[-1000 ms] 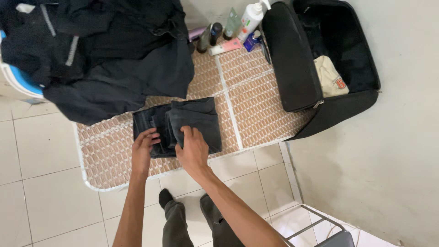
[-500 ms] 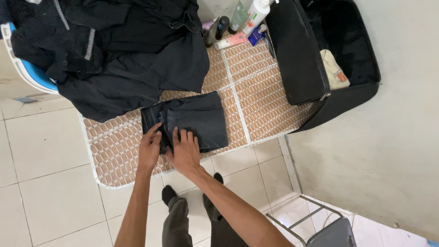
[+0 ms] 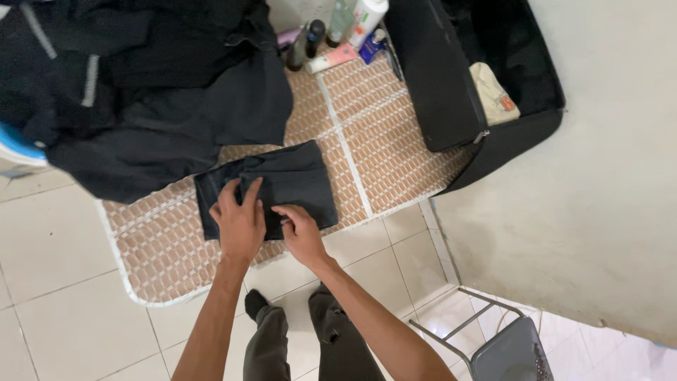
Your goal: The person folds a pair of dark trousers on a tiled surface, aligning the legs and folding them into a compact rectangle. The folded trousers are then placed into an open black suitcase. The person then picks up a black jacket from a nearby pile and begins to fold it.
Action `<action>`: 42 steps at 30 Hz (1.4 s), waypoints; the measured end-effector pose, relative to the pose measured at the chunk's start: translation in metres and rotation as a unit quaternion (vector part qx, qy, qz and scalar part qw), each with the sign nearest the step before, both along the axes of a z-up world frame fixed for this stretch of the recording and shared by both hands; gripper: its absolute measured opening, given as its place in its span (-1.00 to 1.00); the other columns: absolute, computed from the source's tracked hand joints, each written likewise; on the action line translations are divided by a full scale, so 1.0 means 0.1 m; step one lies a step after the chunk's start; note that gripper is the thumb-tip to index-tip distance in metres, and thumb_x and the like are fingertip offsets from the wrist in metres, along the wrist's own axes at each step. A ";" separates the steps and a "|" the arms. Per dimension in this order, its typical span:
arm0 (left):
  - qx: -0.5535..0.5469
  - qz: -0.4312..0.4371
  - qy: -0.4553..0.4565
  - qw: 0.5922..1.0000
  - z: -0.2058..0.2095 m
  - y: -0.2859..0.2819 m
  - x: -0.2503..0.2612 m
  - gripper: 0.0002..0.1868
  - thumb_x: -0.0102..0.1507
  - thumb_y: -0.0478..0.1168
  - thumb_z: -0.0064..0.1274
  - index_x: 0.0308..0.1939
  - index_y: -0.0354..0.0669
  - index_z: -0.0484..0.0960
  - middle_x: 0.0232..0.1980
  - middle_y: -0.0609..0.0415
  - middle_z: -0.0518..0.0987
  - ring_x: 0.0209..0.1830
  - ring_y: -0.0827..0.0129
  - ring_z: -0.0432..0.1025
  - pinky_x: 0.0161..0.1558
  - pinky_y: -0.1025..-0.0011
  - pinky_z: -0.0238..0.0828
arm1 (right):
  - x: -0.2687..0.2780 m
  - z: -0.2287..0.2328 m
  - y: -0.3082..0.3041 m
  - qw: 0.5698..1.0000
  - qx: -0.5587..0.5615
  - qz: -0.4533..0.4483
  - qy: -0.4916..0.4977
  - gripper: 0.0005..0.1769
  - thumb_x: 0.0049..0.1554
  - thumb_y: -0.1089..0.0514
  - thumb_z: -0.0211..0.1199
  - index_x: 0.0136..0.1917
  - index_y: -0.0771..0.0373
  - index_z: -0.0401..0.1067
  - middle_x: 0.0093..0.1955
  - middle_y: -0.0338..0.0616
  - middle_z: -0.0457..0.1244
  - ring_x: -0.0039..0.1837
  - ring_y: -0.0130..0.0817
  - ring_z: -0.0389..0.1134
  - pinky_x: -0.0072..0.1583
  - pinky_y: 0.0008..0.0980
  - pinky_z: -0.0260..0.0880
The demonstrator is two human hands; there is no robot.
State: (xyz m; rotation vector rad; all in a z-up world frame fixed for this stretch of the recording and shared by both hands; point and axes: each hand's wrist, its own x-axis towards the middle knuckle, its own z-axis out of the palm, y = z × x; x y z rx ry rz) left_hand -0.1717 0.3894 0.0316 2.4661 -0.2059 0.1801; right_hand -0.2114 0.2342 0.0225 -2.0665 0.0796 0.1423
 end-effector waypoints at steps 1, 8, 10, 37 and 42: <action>0.040 -0.025 -0.010 0.999 0.00 -0.07 0.03 -0.49 0.40 -0.17 -0.06 0.47 0.08 0.43 0.49 -0.21 0.24 0.51 -0.02 0.14 0.36 -0.08 0.00 | 0.00 0.00 -0.08 1.000 -0.009 -0.019 -0.017 -0.56 0.22 0.37 0.02 0.30 0.15 0.49 0.27 0.02 0.33 0.18 -0.14 0.40 0.25 -0.26 0.42; 0.219 -0.071 0.035 0.972 -0.17 -0.33 0.17 -0.26 0.36 0.22 -0.18 0.61 0.26 0.10 0.67 -0.19 -0.09 0.66 -0.08 -0.20 0.34 -0.23 0.05 | 0.14 -0.07 -0.49 0.964 -0.245 -0.069 -0.078 -0.25 0.23 0.05 0.17 0.58 0.30 0.02 0.62 0.24 -0.13 0.61 0.23 -0.12 0.49 0.20 -0.09; 0.241 -0.067 0.054 0.967 -0.26 -0.33 0.18 -0.21 0.34 0.29 -0.21 0.63 0.31 0.05 0.69 -0.16 -0.14 0.68 -0.05 -0.24 0.33 -0.28 0.04 | 0.15 -0.15 -0.50 0.956 -0.289 -0.008 -0.049 -0.09 0.26 -0.10 0.14 0.66 0.32 -0.17 0.69 0.26 -0.28 0.67 0.28 -0.28 0.53 0.26 -0.20; 0.126 -0.035 0.018 0.991 -0.12 -0.56 0.13 -0.27 0.28 0.13 0.06 0.52 0.13 0.31 0.55 -0.28 0.09 0.60 -0.16 -0.08 0.31 -0.31 -0.11 | 0.20 -0.38 -1.05 0.971 0.135 -0.184 0.071 -0.33 0.06 0.14 0.43 0.40 0.33 0.34 0.15 0.01 0.37 0.15 -0.23 0.44 0.19 -0.28 0.46; 0.089 -0.093 -0.067 0.989 0.10 -1.05 0.24 -0.53 0.29 -0.08 0.18 0.31 0.10 0.59 0.36 -0.09 0.36 0.42 0.04 0.19 0.31 -0.10 0.01 | 0.06 -0.42 -1.32 0.978 0.035 -0.205 0.016 -0.34 0.04 0.19 0.49 0.36 0.32 0.32 0.17 0.04 0.25 0.15 -0.18 0.37 0.19 -0.27 0.42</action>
